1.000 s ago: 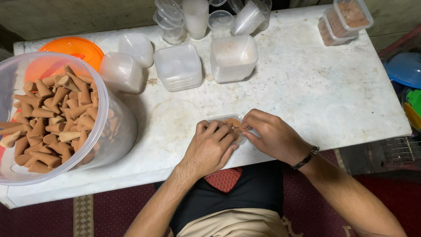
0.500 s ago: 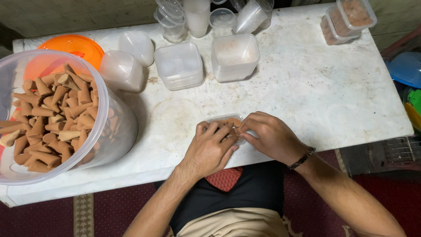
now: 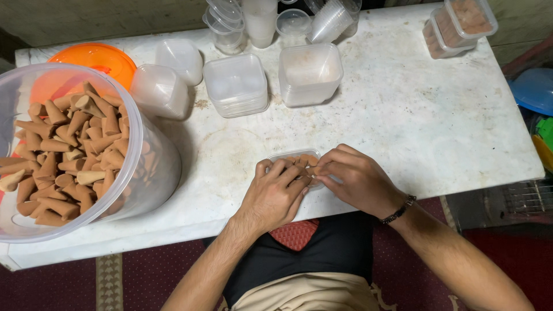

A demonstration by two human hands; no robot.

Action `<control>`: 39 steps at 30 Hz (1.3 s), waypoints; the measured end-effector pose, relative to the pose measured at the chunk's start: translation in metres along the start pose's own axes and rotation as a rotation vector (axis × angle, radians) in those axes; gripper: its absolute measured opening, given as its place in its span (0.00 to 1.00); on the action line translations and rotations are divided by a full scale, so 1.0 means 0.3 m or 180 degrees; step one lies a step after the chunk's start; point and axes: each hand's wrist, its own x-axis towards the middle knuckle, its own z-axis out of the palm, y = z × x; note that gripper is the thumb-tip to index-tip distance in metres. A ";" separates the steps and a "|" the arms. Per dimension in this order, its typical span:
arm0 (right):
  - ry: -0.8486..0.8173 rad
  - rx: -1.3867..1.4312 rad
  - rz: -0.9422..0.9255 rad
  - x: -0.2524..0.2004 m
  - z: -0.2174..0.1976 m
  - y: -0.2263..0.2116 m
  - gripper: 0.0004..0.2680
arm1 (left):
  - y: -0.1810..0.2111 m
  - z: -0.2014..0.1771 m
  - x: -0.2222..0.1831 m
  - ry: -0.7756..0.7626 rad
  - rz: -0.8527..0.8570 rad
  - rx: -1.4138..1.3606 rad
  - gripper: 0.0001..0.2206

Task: The person picks up incense cones from a large plastic bucket by hand and places them into small plastic containers, then snaps a lid onto a filled container and places it aside with others.

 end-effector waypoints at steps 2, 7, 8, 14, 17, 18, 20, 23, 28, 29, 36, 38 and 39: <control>0.0013 0.0023 0.0005 -0.001 -0.004 -0.003 0.01 | 0.001 -0.005 0.000 0.0014 0.0009 0.0012 0.11; 0.0031 -0.0005 0.0040 -0.006 -0.006 -0.009 0.01 | 0.003 -0.004 0.008 0.0021 0.0021 0.0039 0.10; -0.0002 -0.0039 0.0019 -0.005 -0.007 -0.017 0.02 | 0.007 -0.009 0.012 0.0013 0.0028 0.0062 0.11; 0.0283 0.0028 -0.0011 0.000 -0.041 -0.035 0.02 | 0.019 -0.010 0.032 0.0109 0.0158 0.0173 0.12; 0.0374 0.0034 0.0027 0.003 -0.060 -0.038 0.02 | 0.014 0.008 0.036 0.0111 0.0255 0.0307 0.13; 0.0401 0.0053 0.0056 0.002 -0.063 -0.037 0.02 | 0.013 0.014 0.037 0.0085 0.0288 0.0384 0.13; 0.0416 0.0059 0.0077 -0.003 -0.061 -0.034 0.03 | 0.012 0.019 0.040 0.0051 0.0334 0.0420 0.13; 0.0425 0.0084 0.0094 -0.003 -0.059 -0.037 0.03 | 0.009 0.029 0.037 0.0019 0.0378 0.0481 0.13; 0.0364 0.0148 0.0120 -0.002 -0.041 -0.035 0.02 | 0.005 0.048 0.029 0.0032 0.0412 0.0551 0.13; 0.0354 0.0123 0.0118 -0.005 -0.033 -0.032 0.02 | 0.006 0.047 0.030 0.0057 0.0435 0.0585 0.13; 0.0143 0.0039 0.0098 0.000 0.010 -0.009 0.02 | 0.013 0.032 0.036 0.0296 0.0502 0.0621 0.12; 0.0088 -0.0007 0.0103 0.000 0.019 -0.005 0.01 | 0.012 0.029 0.036 0.0315 0.0502 0.0630 0.12; 0.0035 -0.0057 0.0112 0.000 0.023 -0.003 0.01 | 0.013 0.028 0.037 0.0334 0.0506 0.0635 0.12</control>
